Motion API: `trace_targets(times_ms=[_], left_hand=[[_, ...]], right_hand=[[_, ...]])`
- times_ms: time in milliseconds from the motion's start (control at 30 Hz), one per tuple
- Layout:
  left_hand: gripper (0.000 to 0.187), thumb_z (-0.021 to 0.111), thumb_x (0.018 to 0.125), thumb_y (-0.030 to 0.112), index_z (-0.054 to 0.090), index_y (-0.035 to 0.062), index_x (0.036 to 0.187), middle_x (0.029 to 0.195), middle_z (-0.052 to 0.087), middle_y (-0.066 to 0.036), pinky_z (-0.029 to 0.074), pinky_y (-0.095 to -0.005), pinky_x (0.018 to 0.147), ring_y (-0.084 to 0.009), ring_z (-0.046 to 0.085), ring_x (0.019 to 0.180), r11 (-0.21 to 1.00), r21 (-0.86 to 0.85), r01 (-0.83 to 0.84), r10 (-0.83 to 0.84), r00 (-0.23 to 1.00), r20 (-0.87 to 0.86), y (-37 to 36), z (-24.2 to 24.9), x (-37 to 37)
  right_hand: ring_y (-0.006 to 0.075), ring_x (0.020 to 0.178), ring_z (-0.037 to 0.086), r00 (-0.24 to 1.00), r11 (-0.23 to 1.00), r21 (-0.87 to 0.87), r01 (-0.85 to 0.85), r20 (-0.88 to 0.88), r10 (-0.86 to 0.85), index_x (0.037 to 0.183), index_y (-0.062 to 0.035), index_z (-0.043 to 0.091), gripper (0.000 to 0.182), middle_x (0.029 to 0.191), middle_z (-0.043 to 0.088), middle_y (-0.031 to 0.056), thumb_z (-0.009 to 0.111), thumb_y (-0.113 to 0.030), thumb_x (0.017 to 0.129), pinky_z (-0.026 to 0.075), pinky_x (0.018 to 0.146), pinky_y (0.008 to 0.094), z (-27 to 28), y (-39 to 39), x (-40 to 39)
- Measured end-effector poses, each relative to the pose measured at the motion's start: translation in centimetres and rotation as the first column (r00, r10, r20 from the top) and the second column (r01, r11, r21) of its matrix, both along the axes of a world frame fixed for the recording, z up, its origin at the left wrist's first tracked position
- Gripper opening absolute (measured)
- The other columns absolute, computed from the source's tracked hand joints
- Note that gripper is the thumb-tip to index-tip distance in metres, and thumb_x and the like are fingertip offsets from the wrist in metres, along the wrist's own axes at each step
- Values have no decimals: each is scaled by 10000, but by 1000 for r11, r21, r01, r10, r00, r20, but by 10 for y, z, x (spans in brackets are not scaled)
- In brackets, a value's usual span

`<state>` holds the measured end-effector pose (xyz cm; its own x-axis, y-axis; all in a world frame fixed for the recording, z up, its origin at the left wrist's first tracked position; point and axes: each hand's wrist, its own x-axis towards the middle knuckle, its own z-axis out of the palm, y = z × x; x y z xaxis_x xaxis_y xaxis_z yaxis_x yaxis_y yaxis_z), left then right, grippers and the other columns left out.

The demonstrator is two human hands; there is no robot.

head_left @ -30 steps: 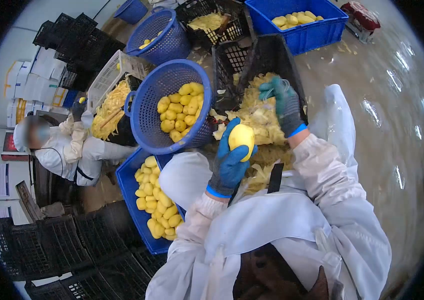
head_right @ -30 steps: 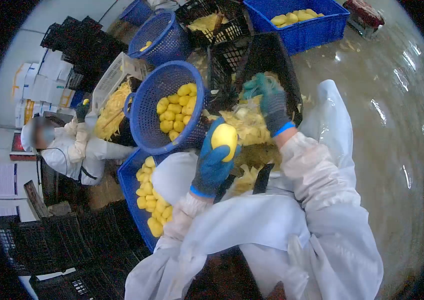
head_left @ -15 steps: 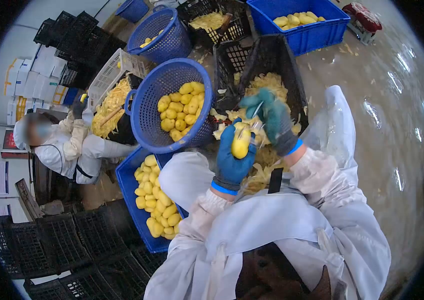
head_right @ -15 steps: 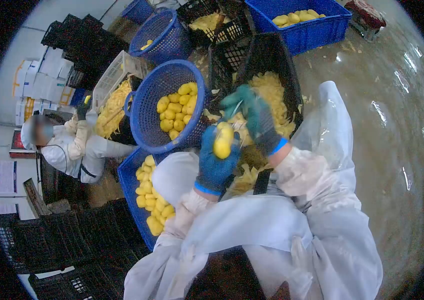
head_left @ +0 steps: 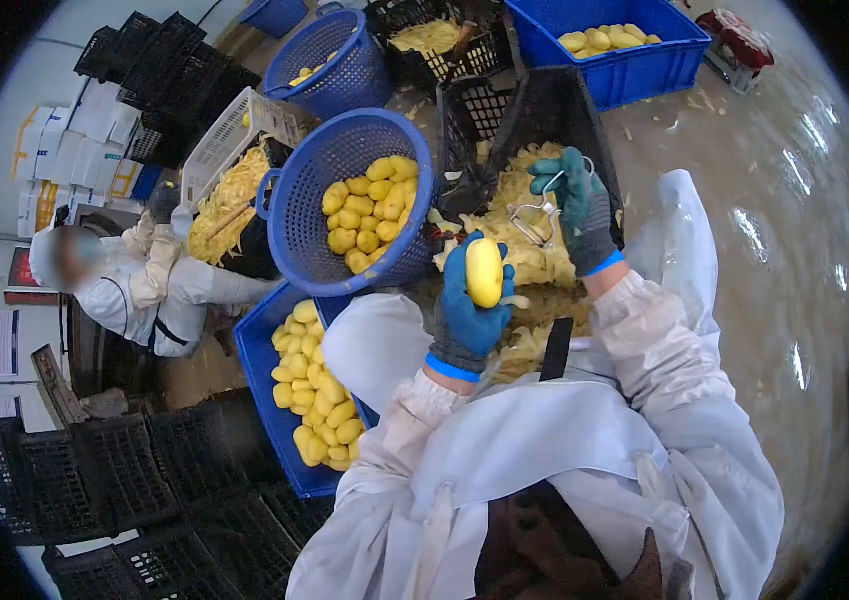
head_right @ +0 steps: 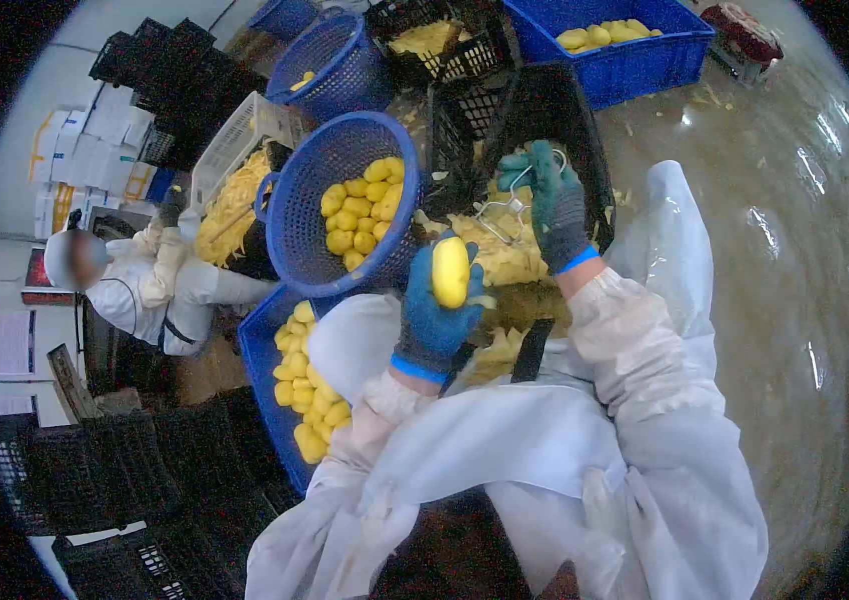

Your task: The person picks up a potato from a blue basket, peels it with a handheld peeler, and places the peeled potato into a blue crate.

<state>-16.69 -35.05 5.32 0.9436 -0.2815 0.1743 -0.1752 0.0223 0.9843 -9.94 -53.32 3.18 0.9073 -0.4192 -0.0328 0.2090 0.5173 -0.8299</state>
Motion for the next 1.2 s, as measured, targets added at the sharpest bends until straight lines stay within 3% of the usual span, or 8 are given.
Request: trace_targets(times_ms=[133, 333, 400, 433, 600, 700, 833, 1200], left_hand=[[489, 590, 781, -45, 381, -24, 1223, 1111, 520, -137, 475, -295, 832, -204, 554, 1048, 970, 236, -59, -15, 954, 300, -6, 13, 3], [443, 585, 772, -22, 417, -25, 1182, 1084, 532, -123, 456, -291, 830, -192, 549, 947, 948, -317, 17, -121, 944, -309, -3, 17, 1], [414, 569, 776, -35, 426, -27, 1164, 1077, 537, -121, 459, -290, 823, -187, 556, 933, 962, 272, -28, -21, 984, 174, -2, 2, 5], [407, 568, 776, -33, 425, -28, 1157, 1086, 537, -128, 462, -295, 821, -204, 565, 923, 976, 214, -37, -1, 985, 174, -9, 1, 5], [398, 593, 785, 7, 439, -31, 1150, 1119, 524, -155, 461, -306, 827, -233, 568, 938, 950, -311, -4, -118, 920, -374, -4, 32, 0], [420, 621, 777, 40, 438, -31, 1149, 1109, 522, -163, 455, -320, 829, -256, 559, 960, 942, 329, -59, -13, 978, 210, 0, 15, 4], [454, 643, 763, 42, 434, -31, 1160, 1025, 529, -137, 458, -323, 797, -219, 546, 921, 931, 348, -109, 7, 959, 283, -6, 12, 3], [624, 677, 759, 46, 344, -21, 1284, 1138, 514, -149, 483, -307, 806, -206, 571, 950, 964, -171, 203, -229, 962, -151, -1, 13, -10]], right_hand=[[166, 678, 613, 975, 916, -370, -152, 95, 200, 873, -25, 614, 342, 823, 659, 108, 480, -333, 940, 500, 685, 309, -5, 36, -21], [186, 681, 615, 993, 989, 89, -116, 41, 113, 918, -38, 588, 288, 797, 651, 100, 505, -313, 924, 493, 670, 299, 2, 1, 1], [178, 672, 612, 958, 950, 126, -285, 75, 277, 919, -38, 587, 297, 794, 652, 99, 498, -321, 927, 490, 670, 295, 20, 30, -22], [169, 660, 606, 979, 878, -474, -75, 131, 155, 929, -33, 584, 317, 806, 656, 98, 481, -333, 932, 488, 674, 295, 14, 42, -27], [135, 643, 573, 1000, 998, 69, -11, 1, 11, 867, -28, 608, 383, 800, 646, 96, 466, -378, 937, 469, 660, 287, -11, -18, 13], [141, 640, 586, 986, 981, 109, -163, -3, 165, 875, -31, 610, 380, 772, 646, 90, 469, -378, 936, 479, 642, 286, 21, 14, -13], [149, 657, 600, 983, 987, 12, -161, 91, 159, 909, -29, 605, 344, 755, 647, 90, 454, -335, 951, 489, 644, 289, 3, 26, -8], [135, 654, 581, 971, 972, -1, -237, 33, 237, 922, -23, 591, 378, 816, 649, 88, 460, -377, 943, 474, 620, 254, 2, 30, -10]])
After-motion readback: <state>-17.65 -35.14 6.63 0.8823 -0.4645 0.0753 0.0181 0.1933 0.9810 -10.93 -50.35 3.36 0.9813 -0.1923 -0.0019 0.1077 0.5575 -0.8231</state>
